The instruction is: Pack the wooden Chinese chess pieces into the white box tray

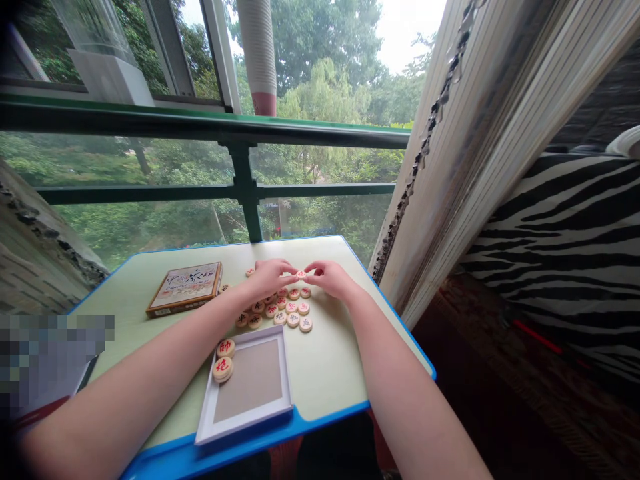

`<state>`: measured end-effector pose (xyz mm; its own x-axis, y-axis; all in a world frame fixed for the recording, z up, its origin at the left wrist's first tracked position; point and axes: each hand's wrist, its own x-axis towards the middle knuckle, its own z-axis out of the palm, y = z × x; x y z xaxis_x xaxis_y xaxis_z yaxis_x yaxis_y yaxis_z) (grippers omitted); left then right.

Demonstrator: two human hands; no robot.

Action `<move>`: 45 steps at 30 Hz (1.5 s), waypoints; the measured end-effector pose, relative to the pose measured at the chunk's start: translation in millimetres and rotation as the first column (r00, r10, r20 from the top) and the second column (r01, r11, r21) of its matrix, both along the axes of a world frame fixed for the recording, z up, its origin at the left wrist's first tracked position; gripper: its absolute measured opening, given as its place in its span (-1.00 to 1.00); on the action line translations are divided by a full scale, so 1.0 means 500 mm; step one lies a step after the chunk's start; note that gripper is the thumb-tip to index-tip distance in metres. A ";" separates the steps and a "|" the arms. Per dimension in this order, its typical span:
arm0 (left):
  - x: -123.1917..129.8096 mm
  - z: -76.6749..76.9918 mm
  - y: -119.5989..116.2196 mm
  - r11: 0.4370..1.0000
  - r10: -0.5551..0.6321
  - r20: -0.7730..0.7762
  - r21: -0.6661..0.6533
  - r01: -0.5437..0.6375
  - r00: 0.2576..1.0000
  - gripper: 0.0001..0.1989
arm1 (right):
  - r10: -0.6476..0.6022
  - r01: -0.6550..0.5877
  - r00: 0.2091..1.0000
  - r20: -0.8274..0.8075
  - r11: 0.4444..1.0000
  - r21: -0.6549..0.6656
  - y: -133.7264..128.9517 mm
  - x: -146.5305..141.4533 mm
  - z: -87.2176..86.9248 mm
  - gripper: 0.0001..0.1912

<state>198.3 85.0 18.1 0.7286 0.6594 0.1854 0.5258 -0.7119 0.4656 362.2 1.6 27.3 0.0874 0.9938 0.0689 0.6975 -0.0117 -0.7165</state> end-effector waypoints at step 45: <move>-0.120 0.068 -0.108 0.994 0.104 0.213 -0.052 -0.095 0.971 -0.77 | 0.220 -0.195 0.954 -0.203 0.971 0.136 -0.038 -0.081 0.031 -0.61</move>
